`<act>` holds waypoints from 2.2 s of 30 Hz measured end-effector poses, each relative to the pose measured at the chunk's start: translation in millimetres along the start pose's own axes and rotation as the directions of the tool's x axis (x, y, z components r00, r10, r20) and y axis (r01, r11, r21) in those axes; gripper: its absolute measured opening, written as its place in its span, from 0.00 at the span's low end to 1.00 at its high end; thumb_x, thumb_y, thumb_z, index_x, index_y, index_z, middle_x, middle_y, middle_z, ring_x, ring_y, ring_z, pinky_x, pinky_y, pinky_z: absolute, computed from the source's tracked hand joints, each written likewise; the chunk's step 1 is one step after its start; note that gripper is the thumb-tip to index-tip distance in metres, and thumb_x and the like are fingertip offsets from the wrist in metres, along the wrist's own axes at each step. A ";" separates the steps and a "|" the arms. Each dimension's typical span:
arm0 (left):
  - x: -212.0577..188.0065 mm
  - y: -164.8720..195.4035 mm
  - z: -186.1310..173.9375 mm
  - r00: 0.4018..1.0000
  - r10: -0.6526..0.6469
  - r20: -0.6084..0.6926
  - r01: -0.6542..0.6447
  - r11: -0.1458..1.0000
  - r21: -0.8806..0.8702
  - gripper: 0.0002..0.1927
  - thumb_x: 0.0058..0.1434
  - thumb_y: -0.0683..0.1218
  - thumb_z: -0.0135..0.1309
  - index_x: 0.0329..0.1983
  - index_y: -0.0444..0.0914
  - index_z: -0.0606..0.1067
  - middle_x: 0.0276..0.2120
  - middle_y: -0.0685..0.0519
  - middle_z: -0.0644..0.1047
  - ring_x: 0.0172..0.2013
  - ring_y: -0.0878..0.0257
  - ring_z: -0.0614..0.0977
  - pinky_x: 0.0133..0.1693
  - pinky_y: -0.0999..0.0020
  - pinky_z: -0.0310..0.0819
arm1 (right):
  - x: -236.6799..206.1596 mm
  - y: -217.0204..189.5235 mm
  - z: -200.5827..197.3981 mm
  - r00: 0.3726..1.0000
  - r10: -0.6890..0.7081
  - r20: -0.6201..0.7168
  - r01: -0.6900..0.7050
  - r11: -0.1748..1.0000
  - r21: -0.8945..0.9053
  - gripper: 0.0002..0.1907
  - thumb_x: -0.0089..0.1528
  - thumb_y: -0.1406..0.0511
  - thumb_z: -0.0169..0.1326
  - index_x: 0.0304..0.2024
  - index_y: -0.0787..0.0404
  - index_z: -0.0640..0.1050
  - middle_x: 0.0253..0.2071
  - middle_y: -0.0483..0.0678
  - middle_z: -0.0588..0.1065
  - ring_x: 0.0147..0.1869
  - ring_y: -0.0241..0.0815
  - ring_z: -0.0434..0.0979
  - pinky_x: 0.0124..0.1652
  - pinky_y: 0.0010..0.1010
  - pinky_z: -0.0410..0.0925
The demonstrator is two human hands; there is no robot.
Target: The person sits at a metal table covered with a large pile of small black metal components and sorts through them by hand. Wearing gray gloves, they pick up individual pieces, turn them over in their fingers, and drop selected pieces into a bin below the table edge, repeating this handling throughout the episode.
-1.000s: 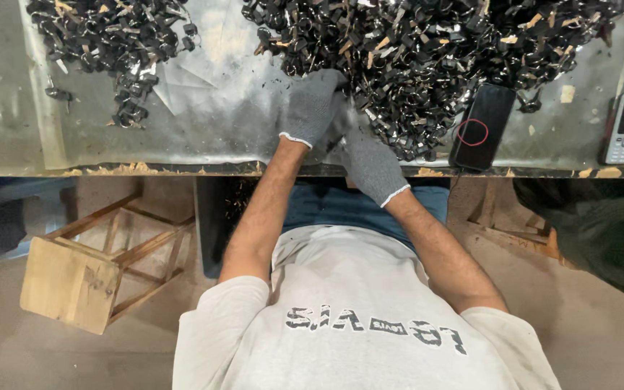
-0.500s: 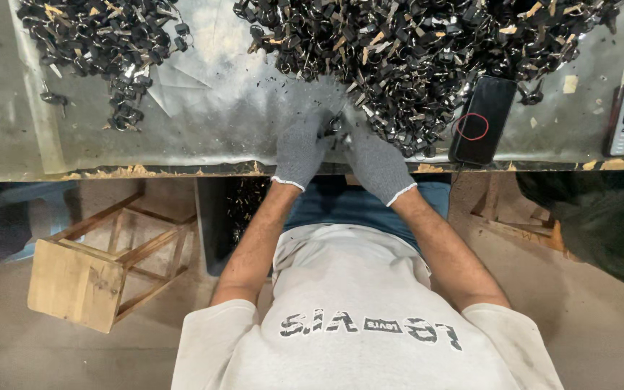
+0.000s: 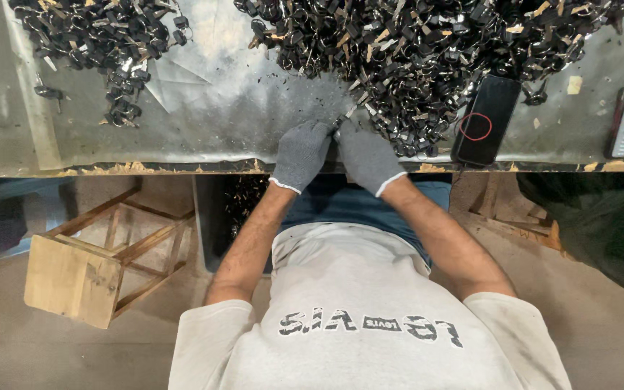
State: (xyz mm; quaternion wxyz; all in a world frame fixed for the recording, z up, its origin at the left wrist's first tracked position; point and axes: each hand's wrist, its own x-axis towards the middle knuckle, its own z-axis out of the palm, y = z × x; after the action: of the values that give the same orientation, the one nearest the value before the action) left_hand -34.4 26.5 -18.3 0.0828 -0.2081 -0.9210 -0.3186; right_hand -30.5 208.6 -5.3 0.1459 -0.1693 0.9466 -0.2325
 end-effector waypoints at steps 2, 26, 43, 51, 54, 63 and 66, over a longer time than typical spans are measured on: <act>-0.3 -0.1 -0.3 0.999 0.010 -0.031 -0.011 0.999 -0.032 0.07 0.59 0.42 0.56 0.41 0.40 0.76 0.37 0.46 0.79 0.38 0.47 0.82 0.40 0.52 0.76 | 0.0 1.7 -11.0 0.995 0.062 0.081 -0.067 0.996 0.057 0.24 0.66 0.65 0.49 0.61 0.73 0.64 0.48 0.71 0.75 0.41 0.68 0.80 0.39 0.55 0.72; -13.0 4.6 5.9 0.987 -0.144 -0.077 0.135 0.985 -0.106 0.20 0.59 0.38 0.53 0.56 0.34 0.73 0.42 0.42 0.79 0.41 0.42 0.81 0.43 0.49 0.75 | 16.0 -4.5 -9.8 0.974 0.070 0.217 -0.125 0.960 0.252 0.19 0.66 0.63 0.52 0.54 0.70 0.69 0.45 0.69 0.77 0.49 0.67 0.78 0.48 0.52 0.71; -21.9 15.9 10.9 0.996 -0.054 -0.075 0.064 0.989 0.133 0.04 0.60 0.43 0.57 0.35 0.40 0.73 0.29 0.47 0.74 0.30 0.47 0.79 0.31 0.51 0.72 | -4.8 1.2 11.3 0.953 -0.295 -0.068 0.274 0.936 -0.220 0.10 0.67 0.64 0.51 0.46 0.64 0.74 0.37 0.59 0.76 0.45 0.61 0.80 0.64 0.64 0.69; -24.5 41.7 -7.9 0.961 -0.208 -0.182 0.177 0.969 -0.174 0.20 0.66 0.46 0.53 0.59 0.33 0.71 0.41 0.40 0.78 0.38 0.40 0.81 0.39 0.48 0.75 | -32.6 19.7 5.1 0.997 -0.068 0.028 0.068 0.998 -0.007 0.20 0.62 0.63 0.54 0.53 0.67 0.72 0.46 0.69 0.75 0.42 0.68 0.80 0.38 0.56 0.73; -1.8 44.1 6.6 0.971 -0.238 0.036 0.240 0.967 -0.086 0.12 0.69 0.49 0.55 0.50 0.39 0.73 0.38 0.42 0.79 0.38 0.41 0.82 0.39 0.46 0.74 | -28.6 14.2 11.9 0.990 0.062 0.123 -0.060 0.998 -0.026 0.21 0.61 0.62 0.55 0.53 0.69 0.71 0.44 0.67 0.77 0.44 0.68 0.80 0.43 0.56 0.73; 19.0 15.4 0.4 0.940 -0.298 0.165 0.312 0.947 -0.069 0.24 0.55 0.46 0.61 0.56 0.40 0.74 0.32 0.47 0.80 0.36 0.46 0.82 0.39 0.49 0.75 | -26.0 8.4 -14.1 0.998 -0.046 -0.051 0.056 0.979 0.195 0.42 0.64 0.66 0.52 0.77 0.65 0.49 0.68 0.73 0.65 0.67 0.69 0.71 0.62 0.48 0.68; 5.7 19.0 -6.7 0.899 -0.399 0.178 0.429 0.884 -0.188 0.17 0.55 0.47 0.61 0.48 0.41 0.77 0.36 0.50 0.82 0.36 0.51 0.85 0.40 0.54 0.78 | -23.4 2.0 -18.8 0.965 -0.165 -0.203 0.207 0.956 0.210 0.43 0.63 0.67 0.52 0.76 0.63 0.48 0.69 0.76 0.63 0.63 0.72 0.73 0.56 0.51 0.70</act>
State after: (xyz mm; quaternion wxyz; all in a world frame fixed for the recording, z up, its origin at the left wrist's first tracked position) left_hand -31.2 37.7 -1.0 -0.0734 -0.0353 -0.9061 -0.4152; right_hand -16.7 226.7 14.3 0.0543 -0.2179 0.9026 -0.3674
